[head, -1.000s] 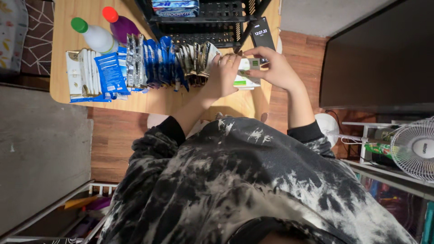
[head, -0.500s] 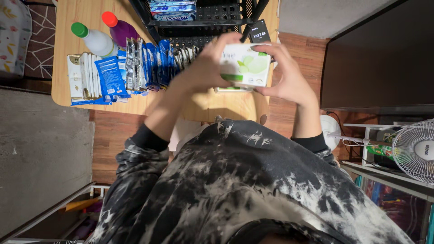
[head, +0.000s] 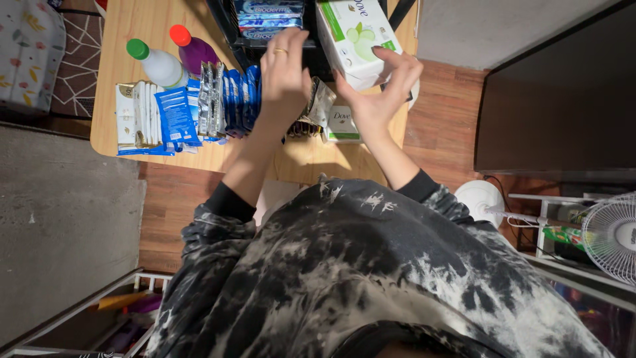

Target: The person organizes small sachets and boxes of personal care products on a wooden table. They pick up items, inspect them, and place them into a black plastic crate, repeating the process for multiple items.

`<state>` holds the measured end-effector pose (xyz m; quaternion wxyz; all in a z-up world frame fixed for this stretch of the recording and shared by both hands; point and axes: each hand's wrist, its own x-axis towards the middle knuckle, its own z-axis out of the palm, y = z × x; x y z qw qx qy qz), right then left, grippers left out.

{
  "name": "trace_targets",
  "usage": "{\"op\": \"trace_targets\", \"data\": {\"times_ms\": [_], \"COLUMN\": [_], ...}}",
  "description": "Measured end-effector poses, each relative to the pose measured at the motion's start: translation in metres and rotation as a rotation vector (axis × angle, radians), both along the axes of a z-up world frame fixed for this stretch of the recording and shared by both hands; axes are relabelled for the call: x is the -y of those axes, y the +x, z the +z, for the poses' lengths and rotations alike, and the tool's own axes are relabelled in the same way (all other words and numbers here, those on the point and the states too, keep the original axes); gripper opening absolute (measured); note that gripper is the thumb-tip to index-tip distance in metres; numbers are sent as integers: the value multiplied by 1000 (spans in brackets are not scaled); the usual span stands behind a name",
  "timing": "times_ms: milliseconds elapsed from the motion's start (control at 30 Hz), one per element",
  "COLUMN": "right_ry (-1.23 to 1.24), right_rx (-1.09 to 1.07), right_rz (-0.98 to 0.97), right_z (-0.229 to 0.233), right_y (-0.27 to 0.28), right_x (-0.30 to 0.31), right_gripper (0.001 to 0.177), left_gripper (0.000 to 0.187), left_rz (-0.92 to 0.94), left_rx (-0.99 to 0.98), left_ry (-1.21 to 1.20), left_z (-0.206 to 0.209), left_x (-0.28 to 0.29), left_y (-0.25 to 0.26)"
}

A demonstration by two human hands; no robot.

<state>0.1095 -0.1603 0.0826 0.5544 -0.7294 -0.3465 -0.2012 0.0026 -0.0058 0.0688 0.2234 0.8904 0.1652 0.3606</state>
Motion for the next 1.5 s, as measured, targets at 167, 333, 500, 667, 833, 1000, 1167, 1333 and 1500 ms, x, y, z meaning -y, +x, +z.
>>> {"op": "trace_targets", "data": {"times_ms": [167,333,500,667,833,1000,1167,1333,1500], "right_ry": [80,173,150,90,-10,-129,-187,-804,-1001], "right_rx": [-58,-7,56,107,22,130,245,-268,45], "right_rz": [30,81,11,-80,21,65,165,419,377], "right_z": [-18,-34,-44,-50,-51,-35,-32,-58,-101], "right_y": [1,13,22,39,49,39,31,32,37], "right_x": [-34,-70,-99,-119,-105,-87,-37,34,55], "right_gripper": [67,67,68,72,70,60,57,70,116], "left_gripper": [58,53,56,55,54,55,58,66,70], "left_rz": [56,88,64,57,63,83,109,109,132], "left_rx": [-19,-12,-39,-48,-40,-60,-101,-116,-117], "left_ry": [127,133,135,129,133,135,130,108,93], "left_z": [-16,-27,-28,-28,-33,-36,-38,-44,-52], "left_x": [-2,-1,-3,-5,-4,-4,-1,7,13], "left_y": [5,6,5,4,7,7,7,10,10]}}
